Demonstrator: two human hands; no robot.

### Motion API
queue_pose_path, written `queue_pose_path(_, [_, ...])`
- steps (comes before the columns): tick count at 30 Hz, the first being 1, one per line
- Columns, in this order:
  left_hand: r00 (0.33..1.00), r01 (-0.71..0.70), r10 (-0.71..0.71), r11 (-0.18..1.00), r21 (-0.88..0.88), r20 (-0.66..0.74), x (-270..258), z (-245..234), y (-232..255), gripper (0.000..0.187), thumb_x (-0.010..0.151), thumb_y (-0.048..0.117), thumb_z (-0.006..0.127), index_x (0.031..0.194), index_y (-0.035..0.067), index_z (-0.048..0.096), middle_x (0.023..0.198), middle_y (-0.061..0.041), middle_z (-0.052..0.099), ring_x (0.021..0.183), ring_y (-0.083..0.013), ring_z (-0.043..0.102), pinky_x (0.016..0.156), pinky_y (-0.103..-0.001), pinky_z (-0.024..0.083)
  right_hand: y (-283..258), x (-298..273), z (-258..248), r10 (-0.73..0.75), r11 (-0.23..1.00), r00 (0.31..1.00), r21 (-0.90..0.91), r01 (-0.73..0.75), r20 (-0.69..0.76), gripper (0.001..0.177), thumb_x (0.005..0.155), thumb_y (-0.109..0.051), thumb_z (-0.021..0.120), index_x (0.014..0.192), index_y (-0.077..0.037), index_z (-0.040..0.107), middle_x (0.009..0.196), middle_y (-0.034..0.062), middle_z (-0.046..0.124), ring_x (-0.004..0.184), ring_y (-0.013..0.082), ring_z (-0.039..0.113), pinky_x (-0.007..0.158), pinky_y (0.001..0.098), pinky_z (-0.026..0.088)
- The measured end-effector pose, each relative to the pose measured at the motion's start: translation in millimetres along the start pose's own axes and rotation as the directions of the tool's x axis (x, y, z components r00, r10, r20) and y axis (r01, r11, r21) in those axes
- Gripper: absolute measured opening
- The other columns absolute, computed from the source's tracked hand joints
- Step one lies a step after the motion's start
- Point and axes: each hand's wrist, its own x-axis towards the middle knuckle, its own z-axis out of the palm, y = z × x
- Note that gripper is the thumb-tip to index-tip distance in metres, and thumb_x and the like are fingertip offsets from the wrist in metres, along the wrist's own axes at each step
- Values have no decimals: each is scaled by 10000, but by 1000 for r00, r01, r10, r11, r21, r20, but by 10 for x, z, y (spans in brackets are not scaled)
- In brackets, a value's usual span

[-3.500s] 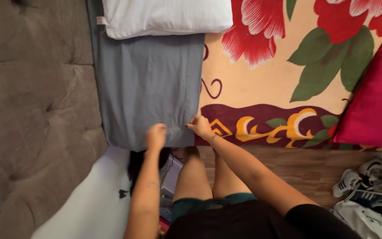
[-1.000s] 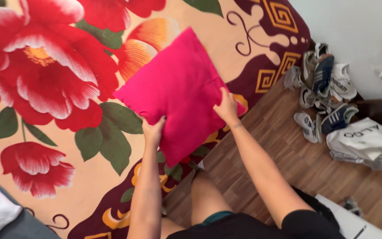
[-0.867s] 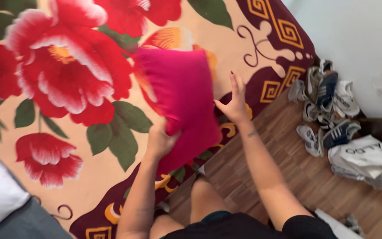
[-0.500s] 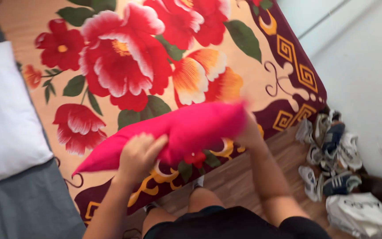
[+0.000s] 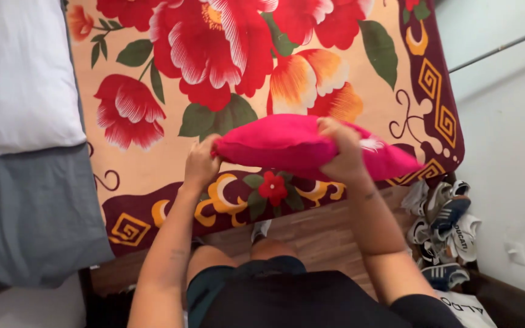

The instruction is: The person sweeps the floor with a broom, then adjusts a floral blanket and places white and pink pillows on the bed. The person resumes sweeping the floor around shoes and a white cabinet.

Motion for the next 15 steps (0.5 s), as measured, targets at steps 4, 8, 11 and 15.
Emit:
queue_pose_path(4, [848, -335, 328, 940, 59, -416, 211, -692, 399, 220, 881, 98, 679, 1075, 189, 727, 1004, -19, 653, 950, -305, 638, 1017, -472, 464, 1172, -785, -643, 46, 956, 999, -289, -50, -21, 328, 703, -117, 816, 964, -18, 643, 863, 235, 586, 820, 485, 609, 755, 557, 435])
queue_pose_path(8, [555, -541, 503, 823, 171, -662, -69, -1617, 827, 154, 1003, 42, 642, 1067, 9, 778, 1062, -129, 662, 988, -367, 668, 1138, -512, 491, 2520, -2388, -939, -117, 986, 952, -85, 146, 283, 196, 856, -173, 750, 994, -46, 693, 971, 165, 606, 982, 431, 573, 880, 546, 428])
queue_pose_path(11, [603, -401, 507, 860, 315, -616, -637, -1028, 85, 175, 964, -37, 608, 1047, 14, 754, 1055, -180, 657, 1013, -404, 657, 1029, -552, 547, 3325, -3421, -511, -259, 966, 846, 119, 230, 466, 156, 970, -214, 699, 1016, -68, 730, 1052, 110, 621, 1103, 391, 546, 974, 538, 422])
queue_pose_path(15, [981, 4, 74, 917, 399, -181, -1410, -117, -803, 226, 717, 21, 661, 877, 179, 643, 983, 21, 590, 933, -245, 612, 919, -392, 547, 134, -1721, 829, -5, 927, 724, -268, 261, 690, 137, 979, -249, 556, 859, -199, 514, 872, -10, 500, 878, 195, 536, 892, 413, 387])
